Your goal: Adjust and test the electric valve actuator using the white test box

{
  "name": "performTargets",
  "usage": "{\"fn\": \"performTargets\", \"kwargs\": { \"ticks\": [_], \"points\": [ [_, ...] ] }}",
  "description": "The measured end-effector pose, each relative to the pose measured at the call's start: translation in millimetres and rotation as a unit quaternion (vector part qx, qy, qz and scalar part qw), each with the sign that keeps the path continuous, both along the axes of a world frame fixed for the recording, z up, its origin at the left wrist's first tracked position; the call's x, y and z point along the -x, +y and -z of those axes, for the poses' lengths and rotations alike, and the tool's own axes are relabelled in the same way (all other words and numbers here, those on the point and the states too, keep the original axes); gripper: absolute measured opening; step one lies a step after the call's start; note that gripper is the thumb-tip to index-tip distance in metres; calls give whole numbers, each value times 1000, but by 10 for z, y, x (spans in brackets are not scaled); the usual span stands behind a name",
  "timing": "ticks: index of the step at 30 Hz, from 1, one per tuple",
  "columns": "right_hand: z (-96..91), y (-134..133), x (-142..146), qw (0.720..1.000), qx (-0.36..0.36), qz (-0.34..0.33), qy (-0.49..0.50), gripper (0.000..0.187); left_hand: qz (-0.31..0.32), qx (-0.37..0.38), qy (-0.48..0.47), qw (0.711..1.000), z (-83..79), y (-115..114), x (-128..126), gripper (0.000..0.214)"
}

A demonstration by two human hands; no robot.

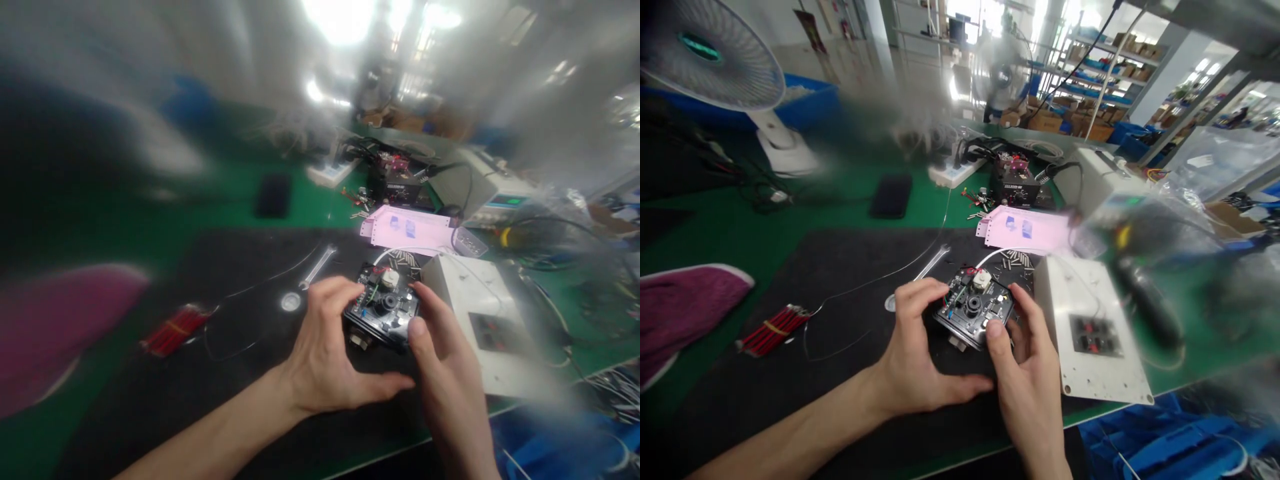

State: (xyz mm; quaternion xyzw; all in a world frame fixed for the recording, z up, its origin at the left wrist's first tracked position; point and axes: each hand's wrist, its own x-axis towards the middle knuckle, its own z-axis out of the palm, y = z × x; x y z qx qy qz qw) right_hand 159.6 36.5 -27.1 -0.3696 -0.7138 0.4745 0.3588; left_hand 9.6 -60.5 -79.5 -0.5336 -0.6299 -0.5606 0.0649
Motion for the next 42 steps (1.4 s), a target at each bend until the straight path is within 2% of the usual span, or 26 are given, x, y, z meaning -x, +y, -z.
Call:
{"fn": "performTargets", "kwargs": {
  "ticks": [2,4,7,11,14,15,17,21,25,28,31,34,37,42],
  "points": [
    [8,-33,-53,999,-9,29,-14,54,-18,3,25,1000,31,6,-9,125],
    [66,-121,-152,998,11,62,-13,54,-7,-11,31,999,38,7,15,118],
    [219,-292,-311,990,108,87,22,58,15,-46,9,999,26,-3,70,98],
    [366,-387,-345,972,219,35,80,65,-3,-76,-132,988,19,11,120,60],
    [344,-318,-250,948,297,5,115,73,-42,-7,-235,971,-6,37,152,27],
    [320,-286,-223,936,327,-19,128,75,-47,25,-257,965,-23,39,164,26],
    [266,-237,-191,912,377,-72,148,78,-30,57,-283,957,-64,29,186,38],
    [207,-280,-166,886,416,-97,180,85,89,56,-315,943,-130,-13,222,54],
    [261,-541,0,879,416,-30,230,93,199,79,-399,891,-150,-4,263,57],
    [358,-762,244,874,398,48,276,99,231,105,-447,858,-164,25,292,58],
    [449,-901,478,867,362,83,332,94,212,106,-440,866,-191,34,292,48],
    [477,-951,600,862,353,75,355,87,176,68,-429,884,-215,15,256,43],
    [431,-956,612,860,366,56,351,84,171,59,-416,891,-233,-11,218,43],
    [286,-949,496,845,390,65,361,83,202,96,-374,900,-246,-16,226,51]
  ]
}}
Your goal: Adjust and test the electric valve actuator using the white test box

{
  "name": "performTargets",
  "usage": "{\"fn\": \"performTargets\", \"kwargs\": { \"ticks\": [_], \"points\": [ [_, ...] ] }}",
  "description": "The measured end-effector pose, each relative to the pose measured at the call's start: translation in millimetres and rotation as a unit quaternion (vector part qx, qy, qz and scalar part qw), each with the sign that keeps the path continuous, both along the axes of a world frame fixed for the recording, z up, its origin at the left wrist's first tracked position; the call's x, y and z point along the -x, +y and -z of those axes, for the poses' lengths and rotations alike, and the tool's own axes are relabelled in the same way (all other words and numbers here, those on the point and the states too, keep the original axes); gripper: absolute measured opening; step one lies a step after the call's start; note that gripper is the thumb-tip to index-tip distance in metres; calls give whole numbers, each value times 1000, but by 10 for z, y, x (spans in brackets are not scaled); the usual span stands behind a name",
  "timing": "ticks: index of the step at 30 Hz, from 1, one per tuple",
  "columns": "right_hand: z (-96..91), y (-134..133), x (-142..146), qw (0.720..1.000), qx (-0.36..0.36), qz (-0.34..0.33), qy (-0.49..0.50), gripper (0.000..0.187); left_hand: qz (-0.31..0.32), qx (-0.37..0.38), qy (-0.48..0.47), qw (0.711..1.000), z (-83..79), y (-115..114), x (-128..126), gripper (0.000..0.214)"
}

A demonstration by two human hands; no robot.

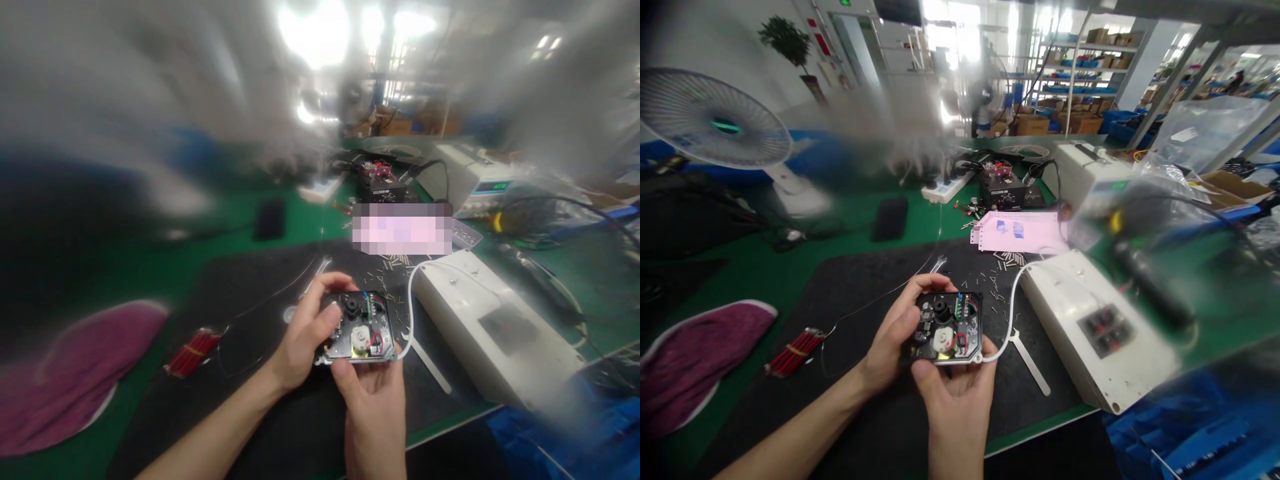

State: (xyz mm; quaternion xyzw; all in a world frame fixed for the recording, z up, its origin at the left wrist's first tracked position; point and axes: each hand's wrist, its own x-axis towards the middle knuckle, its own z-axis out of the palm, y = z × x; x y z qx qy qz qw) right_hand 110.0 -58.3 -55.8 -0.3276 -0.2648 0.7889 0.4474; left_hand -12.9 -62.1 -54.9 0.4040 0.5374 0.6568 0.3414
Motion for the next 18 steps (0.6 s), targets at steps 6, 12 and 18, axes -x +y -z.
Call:
{"fn": "performTargets", "kwargs": {
  "ticks": [6,12,18],
  "points": [
    [-49,26,-269,998,15,-61,11,66,38,4,-31,999,35,11,3,47],
    [70,111,-403,994,49,-92,14,50,68,-3,-5,998,49,-1,88,79],
    [190,245,-473,987,13,-158,25,46,191,125,78,971,-48,-106,421,127]
  ]
}}
